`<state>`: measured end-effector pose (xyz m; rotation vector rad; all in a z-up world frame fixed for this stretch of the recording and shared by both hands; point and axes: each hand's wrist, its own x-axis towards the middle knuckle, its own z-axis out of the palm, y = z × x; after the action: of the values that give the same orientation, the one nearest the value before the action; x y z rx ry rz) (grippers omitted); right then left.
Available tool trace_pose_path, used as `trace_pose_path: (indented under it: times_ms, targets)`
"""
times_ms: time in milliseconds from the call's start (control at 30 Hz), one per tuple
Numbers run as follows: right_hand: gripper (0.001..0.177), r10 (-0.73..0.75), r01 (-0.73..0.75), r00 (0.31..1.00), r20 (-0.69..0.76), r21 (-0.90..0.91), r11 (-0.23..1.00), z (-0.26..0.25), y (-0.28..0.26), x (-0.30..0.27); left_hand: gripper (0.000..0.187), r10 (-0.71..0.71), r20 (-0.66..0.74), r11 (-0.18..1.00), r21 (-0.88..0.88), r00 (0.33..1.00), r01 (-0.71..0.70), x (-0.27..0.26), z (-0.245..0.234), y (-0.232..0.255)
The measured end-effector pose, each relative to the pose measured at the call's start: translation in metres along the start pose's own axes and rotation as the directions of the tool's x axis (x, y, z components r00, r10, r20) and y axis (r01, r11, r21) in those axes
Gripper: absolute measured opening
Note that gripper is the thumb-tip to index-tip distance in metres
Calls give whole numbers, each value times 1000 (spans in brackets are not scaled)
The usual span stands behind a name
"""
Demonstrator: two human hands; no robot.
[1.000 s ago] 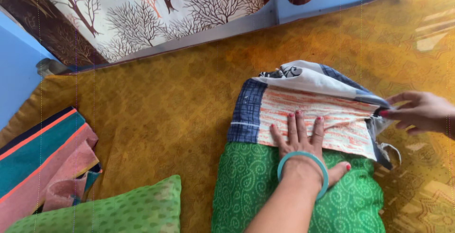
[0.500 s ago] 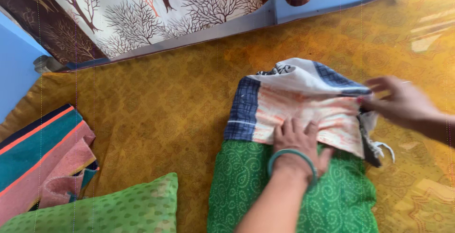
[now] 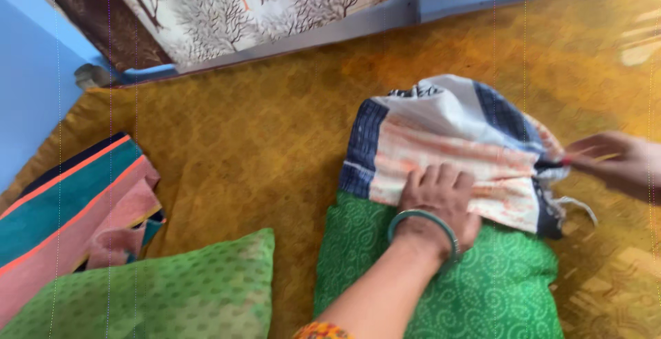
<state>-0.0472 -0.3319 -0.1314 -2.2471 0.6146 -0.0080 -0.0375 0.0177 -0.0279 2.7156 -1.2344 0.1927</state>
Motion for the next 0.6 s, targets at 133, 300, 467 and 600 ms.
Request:
trace_pose_path:
  times_ms: [133, 300, 467, 600]
  targets:
    - [63, 289, -299, 954, 75, 199, 933, 7, 18, 27, 66, 156, -98, 983, 108, 983, -146, 14, 20, 15]
    - [58, 331, -363, 930, 161, 255, 896, 14, 0, 16, 46, 248, -13, 962, 122, 969, -244, 38, 46, 67]
    - [48, 278, -331, 938, 205, 304, 893, 6, -22, 3, 37, 91, 229, 986, 116, 969, -120, 47, 55, 87]
    - [46, 250, -303, 947, 201, 305, 903, -6, -24, -1, 40, 9, 430, 999, -50, 903, 14, 30, 40, 88]
